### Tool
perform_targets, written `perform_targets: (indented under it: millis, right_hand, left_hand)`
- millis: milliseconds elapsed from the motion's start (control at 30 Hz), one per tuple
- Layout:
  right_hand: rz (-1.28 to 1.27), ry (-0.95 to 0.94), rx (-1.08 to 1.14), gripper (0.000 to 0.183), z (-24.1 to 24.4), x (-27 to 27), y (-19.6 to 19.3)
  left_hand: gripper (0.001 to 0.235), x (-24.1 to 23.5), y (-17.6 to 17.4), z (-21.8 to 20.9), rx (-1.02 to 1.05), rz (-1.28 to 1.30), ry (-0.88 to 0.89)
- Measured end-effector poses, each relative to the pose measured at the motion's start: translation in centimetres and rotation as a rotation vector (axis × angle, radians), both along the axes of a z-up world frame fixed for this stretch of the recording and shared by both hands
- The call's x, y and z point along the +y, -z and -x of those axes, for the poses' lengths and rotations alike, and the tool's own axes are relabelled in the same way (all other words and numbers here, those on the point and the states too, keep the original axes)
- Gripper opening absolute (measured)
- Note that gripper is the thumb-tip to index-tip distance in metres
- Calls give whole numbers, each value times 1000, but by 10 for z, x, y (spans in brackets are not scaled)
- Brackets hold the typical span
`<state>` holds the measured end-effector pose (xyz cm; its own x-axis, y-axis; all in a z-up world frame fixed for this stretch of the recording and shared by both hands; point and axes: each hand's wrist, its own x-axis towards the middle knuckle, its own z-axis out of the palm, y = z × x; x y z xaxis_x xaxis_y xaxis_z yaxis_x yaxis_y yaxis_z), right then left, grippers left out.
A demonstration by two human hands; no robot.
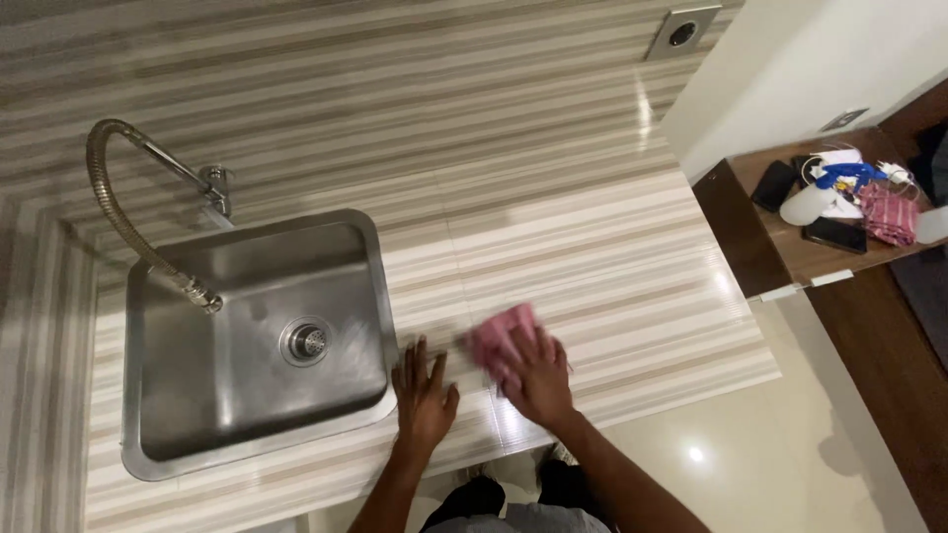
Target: Wiping a countertop next to a sink with a cleaning cloth.
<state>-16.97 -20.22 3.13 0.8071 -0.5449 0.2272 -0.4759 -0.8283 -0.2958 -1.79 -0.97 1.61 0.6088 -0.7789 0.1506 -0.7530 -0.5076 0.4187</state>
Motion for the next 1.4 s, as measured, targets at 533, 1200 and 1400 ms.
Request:
perform_targets:
  millis: [533, 1200, 1400]
  right_hand:
    - [-134, 185, 266, 89, 30, 2, -32]
    - [12, 99, 116, 65, 82, -56, -8]
    - [55, 235, 205, 71, 72, -35, -11]
  left_hand:
    - [62, -12, 9, 12, -18, 46, 92]
    - [61, -39, 2, 33, 59, 23, 166]
    - [59, -54, 9, 51, 53, 23, 178]
